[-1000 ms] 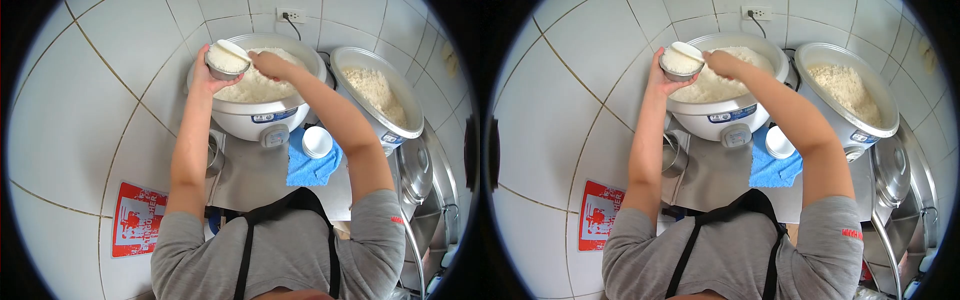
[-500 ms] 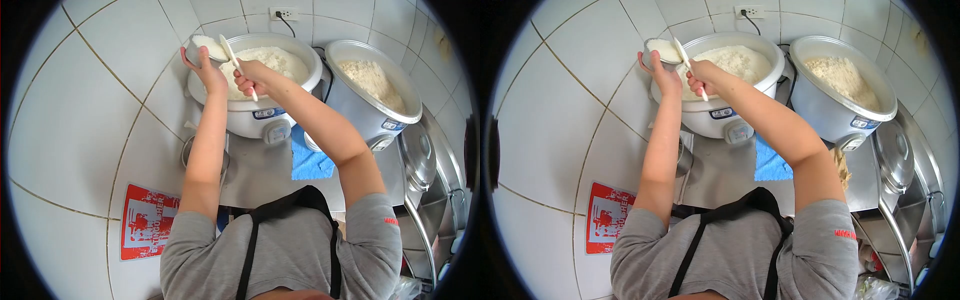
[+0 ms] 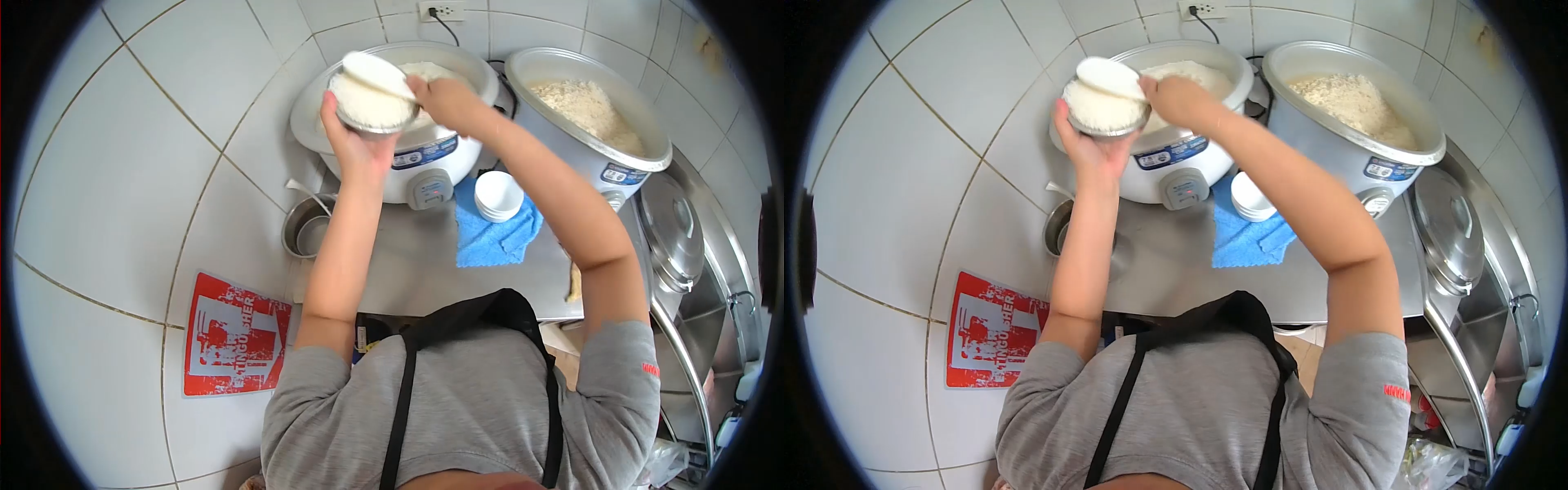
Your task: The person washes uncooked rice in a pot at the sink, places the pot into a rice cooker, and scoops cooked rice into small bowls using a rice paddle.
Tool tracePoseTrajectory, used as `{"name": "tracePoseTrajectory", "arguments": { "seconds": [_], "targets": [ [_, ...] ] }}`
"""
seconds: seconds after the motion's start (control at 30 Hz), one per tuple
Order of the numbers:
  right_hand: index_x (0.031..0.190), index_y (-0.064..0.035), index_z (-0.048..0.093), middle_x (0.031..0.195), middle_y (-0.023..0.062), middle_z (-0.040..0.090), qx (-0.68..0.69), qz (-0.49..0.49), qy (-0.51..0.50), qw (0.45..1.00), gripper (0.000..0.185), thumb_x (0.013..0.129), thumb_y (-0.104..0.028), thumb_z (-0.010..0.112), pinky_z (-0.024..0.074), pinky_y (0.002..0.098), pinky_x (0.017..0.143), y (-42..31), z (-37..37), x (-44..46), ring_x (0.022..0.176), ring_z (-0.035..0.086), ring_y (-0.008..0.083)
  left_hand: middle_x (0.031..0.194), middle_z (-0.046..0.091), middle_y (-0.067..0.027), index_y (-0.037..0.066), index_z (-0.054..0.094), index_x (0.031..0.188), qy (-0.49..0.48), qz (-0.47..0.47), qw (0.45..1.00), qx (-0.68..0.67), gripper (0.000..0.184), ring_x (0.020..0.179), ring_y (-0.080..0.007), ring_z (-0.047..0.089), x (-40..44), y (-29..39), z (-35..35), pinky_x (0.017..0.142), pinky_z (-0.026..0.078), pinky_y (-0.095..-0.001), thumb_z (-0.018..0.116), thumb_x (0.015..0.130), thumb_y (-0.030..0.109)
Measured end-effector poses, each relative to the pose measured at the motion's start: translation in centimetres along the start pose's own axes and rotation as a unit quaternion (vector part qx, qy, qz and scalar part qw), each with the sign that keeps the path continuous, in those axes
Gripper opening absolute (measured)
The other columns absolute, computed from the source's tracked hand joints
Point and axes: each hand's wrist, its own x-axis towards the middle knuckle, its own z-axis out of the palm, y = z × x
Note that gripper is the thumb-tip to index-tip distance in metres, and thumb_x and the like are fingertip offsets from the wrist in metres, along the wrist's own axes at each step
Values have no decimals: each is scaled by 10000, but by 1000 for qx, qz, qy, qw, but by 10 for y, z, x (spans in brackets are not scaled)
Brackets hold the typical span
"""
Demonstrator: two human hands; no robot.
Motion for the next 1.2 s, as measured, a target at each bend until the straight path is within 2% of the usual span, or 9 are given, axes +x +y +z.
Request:
{"name": "tracePoseTrajectory", "arguments": {
  "seconds": [0.13,0.17,0.37,0.6,0.87,0.93,1.1,1.13,1.2],
  "targets": [
    [827,37,618,760,245,598,-121,-104,-51,986,603,928,-469,305,445,399,730,79,-25,-59,782,588,372,1338,393,-121,100,379,1311,1,-155,988,-17,649,1234,-303,379,-49,-41,3,982,340,-499,377,841,548],
    [824,79,602,819,287,591,-69,41,-117,990,617,934,-439,286,436,442,790,65,-52,-83,841,573,419,1341,396,-121,90,378,1315,1,-175,984,-22,629,1234,-306,383,-63,-55,5,988,345,-482,367,864,529],
    [722,33,612,710,245,599,-171,138,-19,975,575,932,-411,313,462,497,695,115,-61,-192,718,590,412,1261,474,-115,70,421,1269,-56,-329,934,-125,640,1161,-265,461,-118,-135,32,972,372,-419,451,853,555],
    [791,53,617,713,279,586,39,285,84,954,606,935,-443,301,435,448,709,196,-93,-297,751,581,421,1228,507,-90,109,460,1244,-20,-446,888,-107,613,1140,-240,476,-164,-219,74,966,370,-438,503,822,552],
    [775,85,609,783,334,563,-117,353,99,923,653,925,-473,306,407,496,795,305,-125,-374,849,536,478,1312,412,-116,117,390,1292,-34,-560,819,-122,710,1208,-278,398,-200,-356,112,991,304,-520,592,761,542],
    [761,81,609,754,319,572,30,457,109,882,639,917,-472,331,422,480,769,322,-146,-386,819,563,459,1306,412,-111,99,386,1283,-30,-525,840,-132,716,1218,-270,384,-211,-406,110,1011,301,-475,628,746,505],
    [743,43,622,774,298,592,-220,291,95,926,592,928,-416,298,447,496,753,380,-114,-414,786,588,444,1273,463,-113,77,418,1254,7,-509,856,-86,586,1187,-278,426,-221,-464,105,1006,317,-465,552,826,455],
    [821,43,500,701,268,578,-275,329,65,901,405,960,-262,273,457,501,604,403,-97,-415,684,577,431,1272,464,-113,74,420,1251,12,-515,853,-77,575,1187,-276,427,-222,-464,105,1001,322,-463,534,836,456],
    [777,54,540,724,272,582,-233,339,95,907,477,956,-297,271,457,510,629,404,-88,-414,688,576,438,1271,465,-114,70,426,1247,17,-526,849,-58,555,1187,-274,429,-220,-464,108,991,333,-460,498,856,458]
  ]
}}
